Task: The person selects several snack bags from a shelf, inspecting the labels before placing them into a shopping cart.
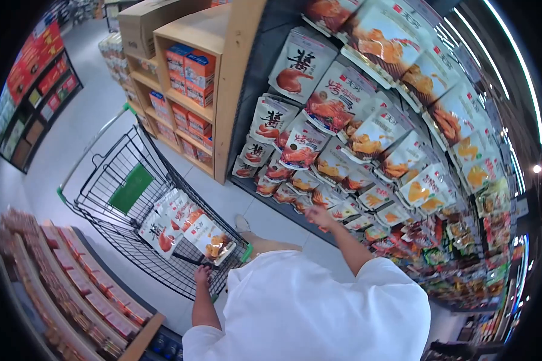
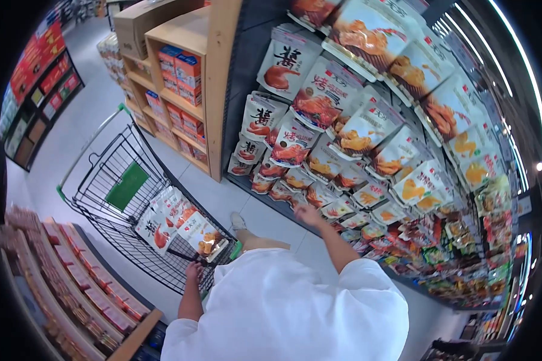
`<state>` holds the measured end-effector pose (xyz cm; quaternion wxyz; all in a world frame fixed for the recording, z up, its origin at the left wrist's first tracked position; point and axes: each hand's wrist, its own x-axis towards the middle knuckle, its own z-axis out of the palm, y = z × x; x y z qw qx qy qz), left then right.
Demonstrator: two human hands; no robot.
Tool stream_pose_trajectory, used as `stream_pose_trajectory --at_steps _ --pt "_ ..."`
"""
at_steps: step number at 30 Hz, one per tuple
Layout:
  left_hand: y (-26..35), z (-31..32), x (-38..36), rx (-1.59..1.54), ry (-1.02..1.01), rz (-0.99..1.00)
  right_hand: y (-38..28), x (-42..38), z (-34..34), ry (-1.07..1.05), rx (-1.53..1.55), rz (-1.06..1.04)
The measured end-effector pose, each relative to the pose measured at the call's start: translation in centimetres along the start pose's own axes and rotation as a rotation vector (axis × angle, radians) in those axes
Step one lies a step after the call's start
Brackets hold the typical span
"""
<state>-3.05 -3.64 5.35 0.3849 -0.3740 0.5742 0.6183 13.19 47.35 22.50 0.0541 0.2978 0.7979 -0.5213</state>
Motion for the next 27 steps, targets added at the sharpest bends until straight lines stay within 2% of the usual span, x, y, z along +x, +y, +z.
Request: stream_pose_trajectory --at_steps 1,2,3,4,5,6,8,10,13,16,20,21,24,27 --pt "-1.0 -1.0 0.9 -0.035 -0.038 -0.023 -2.8 0.7 -1.5 0.097 0.075 0.138" --pt "-2.2 -2.0 2.4 -0.072 -0.075 -0.048 -3.7 2.4 -3.1 0.211 -0.001 -0.18" --pt "-2.6 -2.3 2.6 -0.049 -0.037 -0.05 -10.5 1.3 -4.7 0.305 -0.138 -0.087" --pt "-3.0 -2.2 2.4 -0.028 0.003 -0.051 -11.2 2.5 -6.2 0.423 -0.024 -0.352" --pt "-2.9 -2.2 2.2 0.002 0.003 -0.072 -13.4 3.2 -7.9 0.498 -0.019 -0.317" --pt "-3.3 -2.4 2.7 0.019 0.012 -0.084 -15.1 3.5 -9.9 0.602 -0.183 -0.462" --pt "-3.4 -2.6 3.8 0.015 -0.012 -0.126 -18.8 3.8 -12.3 0.743 -0.053 -0.485" --pt "-3.5 -3.3 5.4 0.014 -0.135 -0.134 -21.8 3.2 -14.1 0.825 -0.021 -0.573" --pt "-1.8 -1.0 2.4 0.072 -0.049 -0.076 -23.5 2.4 -16.3 0.979 -0.065 -0.592" --pt "0.1 0.4 0.9 0.053 -0.072 -0.035 -23.0 1.3 -18.1 1.275 -0.1 -0.508" --pt "0.1 0.4 -0.2 0.129 -0.072 -0.016 -18.3 2.7 -21.3 1.62 -0.072 -0.245" --pt "0.0 0.2 -0.6 0.136 -0.089 -0.013 -16.1 3.2 -22.4 1.58 0.002 -0.194" --pt "-0.4 -0.9 0.2 0.144 -0.101 -0.025 -14.3 3.7 -23.1 1.327 0.482 -0.327" --pt "-0.9 -1.3 -0.5 0.137 -0.097 -0.044 -13.8 2.7 -23.0 1.183 0.49 -0.18"
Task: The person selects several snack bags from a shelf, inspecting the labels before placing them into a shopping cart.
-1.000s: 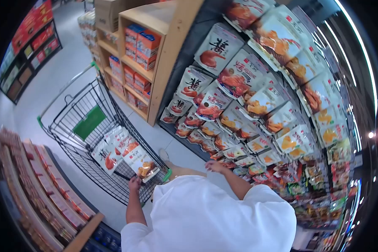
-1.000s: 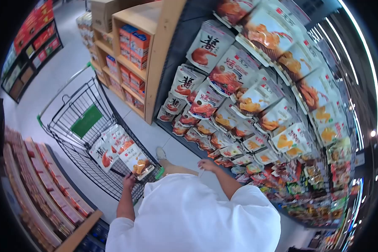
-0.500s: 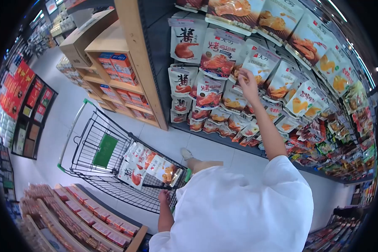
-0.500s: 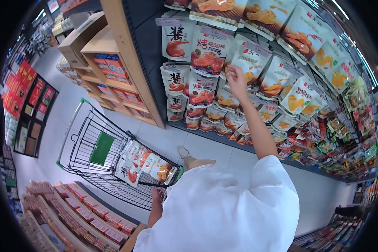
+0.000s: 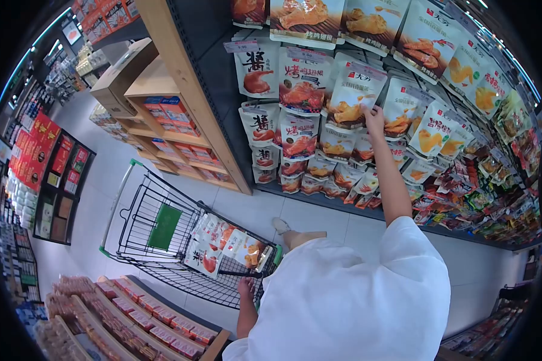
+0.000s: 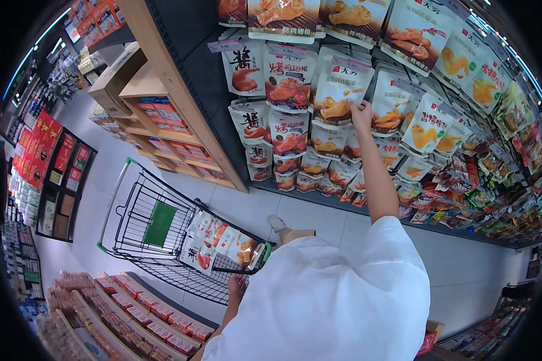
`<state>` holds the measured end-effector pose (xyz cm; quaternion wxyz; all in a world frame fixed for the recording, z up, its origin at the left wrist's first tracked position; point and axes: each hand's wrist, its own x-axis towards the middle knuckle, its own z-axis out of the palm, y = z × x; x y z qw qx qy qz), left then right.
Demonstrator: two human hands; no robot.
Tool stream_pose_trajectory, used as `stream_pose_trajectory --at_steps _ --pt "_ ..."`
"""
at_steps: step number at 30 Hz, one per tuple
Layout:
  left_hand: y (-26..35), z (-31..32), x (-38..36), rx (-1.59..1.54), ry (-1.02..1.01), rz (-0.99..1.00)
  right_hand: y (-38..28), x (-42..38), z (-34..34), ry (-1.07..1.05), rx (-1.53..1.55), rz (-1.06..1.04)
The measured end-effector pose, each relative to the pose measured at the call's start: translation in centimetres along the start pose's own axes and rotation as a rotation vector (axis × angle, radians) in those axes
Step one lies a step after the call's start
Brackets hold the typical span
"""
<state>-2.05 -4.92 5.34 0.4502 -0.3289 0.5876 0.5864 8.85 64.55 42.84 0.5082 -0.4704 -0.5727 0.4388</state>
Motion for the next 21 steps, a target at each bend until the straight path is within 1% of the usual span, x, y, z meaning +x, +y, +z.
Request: stream_pose_trajectory --at_steps 3,4,6,7,9,11,12,13,15,18,21 --pt "-0.5 0.1 -1.1 -0.127 0.019 0.016 -0.7 -1.5 -0.5 -0.118 0.054 -0.031" --pt "-0.8 0.2 -1.3 -0.153 0.046 0.054 -1.1 -2.1 -0.7 -0.197 0.048 -0.02" --pt "-0.9 0.4 -2.0 -0.148 0.07 0.024 -2.1 -3.1 -1.0 -0.35 0.027 -0.002" --pt "-1.1 0.5 -2.1 -0.148 0.081 0.007 -2.5 -3.3 -0.9 -0.357 -0.021 0.072" --pt "-2.0 0.9 -2.6 -0.153 0.065 0.05 -3.5 -3.8 -0.6 -0.349 -0.102 0.088" --pt "-1.8 0.5 -3.1 -0.15 0.051 0.099 -3.2 -3.2 -0.4 -0.375 -0.144 0.03" --pt "-2.5 -0.7 -1.2 -0.166 -0.002 0.103 -3.0 -2.9 0.0 -0.392 -0.156 0.0" --pt "-2.0 0.0 -3.0 -0.222 0.059 0.131 -2.7 -2.5 0.3 -0.396 -0.175 -0.026" --pt "-1.3 0.9 -5.7 -0.235 0.08 0.231 -2.4 -2.1 0.6 -0.385 -0.267 -0.059" --pt "-0.9 1.1 -6.7 -0.314 0.062 0.351 -2.4 -2.9 0.6 -0.39 -0.185 -0.164" --pt "0.0 3.8 -10.4 -0.402 0.198 0.383 -2.9 -3.8 -0.5 -0.492 -0.027 -0.13"
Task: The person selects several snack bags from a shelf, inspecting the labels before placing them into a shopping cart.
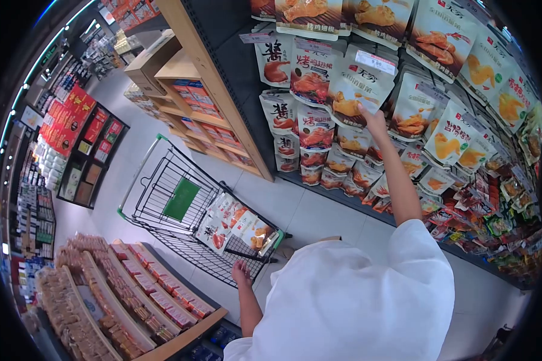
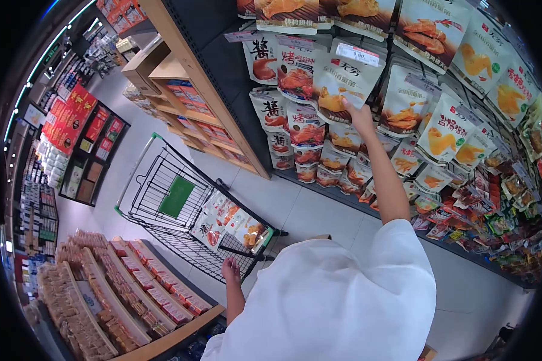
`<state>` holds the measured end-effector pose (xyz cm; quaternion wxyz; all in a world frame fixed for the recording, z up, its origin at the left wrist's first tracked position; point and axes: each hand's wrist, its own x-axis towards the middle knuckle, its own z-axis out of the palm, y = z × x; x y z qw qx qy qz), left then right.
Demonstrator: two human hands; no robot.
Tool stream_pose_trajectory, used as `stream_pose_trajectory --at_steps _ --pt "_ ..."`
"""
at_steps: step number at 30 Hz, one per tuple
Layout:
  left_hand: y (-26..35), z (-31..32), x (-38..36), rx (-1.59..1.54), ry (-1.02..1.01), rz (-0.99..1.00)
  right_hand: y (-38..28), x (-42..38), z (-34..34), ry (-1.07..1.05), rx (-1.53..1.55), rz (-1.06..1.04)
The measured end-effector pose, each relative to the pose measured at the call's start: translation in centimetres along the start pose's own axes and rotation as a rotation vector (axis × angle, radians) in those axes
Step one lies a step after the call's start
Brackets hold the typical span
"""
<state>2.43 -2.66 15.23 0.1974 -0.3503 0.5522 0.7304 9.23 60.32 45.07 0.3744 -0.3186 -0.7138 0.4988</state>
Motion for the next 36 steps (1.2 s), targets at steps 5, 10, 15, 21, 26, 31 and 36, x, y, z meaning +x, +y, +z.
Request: stream_pose_trajectory --at_steps 5,10,15,21,26,31,36 --pt "1.0 5.3 -5.6 0.104 -0.108 0.055 -0.7 -3.3 -1.4 -0.253 0.261 0.072" --pt "0.8 14.0 -14.2 0.308 -0.39 0.103 0.5 -10.0 -1.0 -0.675 0.342 0.405" --pt "-1.9 19.1 -20.7 0.372 -0.701 0.109 7.0 -18.3 2.5 -0.887 0.447 0.405" --pt "-6.6 17.4 -20.6 0.701 -0.664 0.118 9.0 -25.8 3.5 -0.962 0.302 0.535" --pt "-6.2 15.4 -20.4 0.684 -0.616 0.167 12.3 -29.0 2.7 -0.932 0.365 0.775" --pt "-3.3 11.2 -18.7 0.564 -0.249 0.301 18.0 -32.0 1.5 -0.829 0.208 0.913" --pt "-1.4 3.4 -10.2 0.26 0.006 0.367 25.5 -34.0 -1.0 -0.759 -0.054 0.945"
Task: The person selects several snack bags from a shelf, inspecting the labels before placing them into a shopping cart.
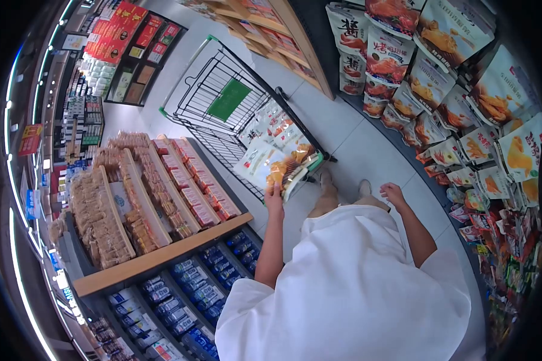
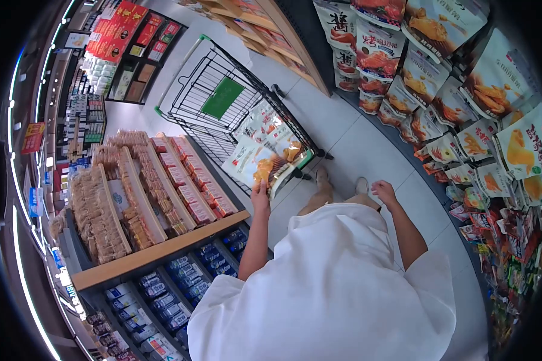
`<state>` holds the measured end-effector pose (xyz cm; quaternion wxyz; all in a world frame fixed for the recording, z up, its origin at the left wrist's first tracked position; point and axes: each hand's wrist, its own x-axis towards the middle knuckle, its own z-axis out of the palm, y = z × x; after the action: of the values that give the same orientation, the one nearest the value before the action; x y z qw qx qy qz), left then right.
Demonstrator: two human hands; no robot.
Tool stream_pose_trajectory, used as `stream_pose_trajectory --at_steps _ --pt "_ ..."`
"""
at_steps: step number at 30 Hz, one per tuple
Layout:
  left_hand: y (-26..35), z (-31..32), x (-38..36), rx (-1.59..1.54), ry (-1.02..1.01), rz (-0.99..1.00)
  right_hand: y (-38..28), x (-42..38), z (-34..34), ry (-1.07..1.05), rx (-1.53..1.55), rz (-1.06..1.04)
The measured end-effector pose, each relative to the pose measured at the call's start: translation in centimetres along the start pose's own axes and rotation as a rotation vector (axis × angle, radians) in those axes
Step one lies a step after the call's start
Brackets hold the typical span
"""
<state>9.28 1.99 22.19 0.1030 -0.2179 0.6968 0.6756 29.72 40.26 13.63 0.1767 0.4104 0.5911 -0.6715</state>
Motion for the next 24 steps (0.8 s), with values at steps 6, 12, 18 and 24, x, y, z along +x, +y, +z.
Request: stream_pose_trajectory --at_steps 6,12,18,24 --pt "-3.7 -4.6 9.9 0.143 0.068 -0.17 7.8 -1.0 -2.2 0.3 0.13 0.428" --pt "-11.6 -7.5 17.5 0.394 -0.178 -0.066 4.9 -3.1 1.1 0.296 0.019 0.396" --pt "-14.3 -7.7 20.5 0.074 -0.194 -0.347 0.0 -1.8 4.4 0.201 -0.019 -0.029" --pt "-17.1 -8.1 24.5 0.204 -0.012 -0.651 -6.3 -6.0 2.7 0.356 -0.237 -0.343"
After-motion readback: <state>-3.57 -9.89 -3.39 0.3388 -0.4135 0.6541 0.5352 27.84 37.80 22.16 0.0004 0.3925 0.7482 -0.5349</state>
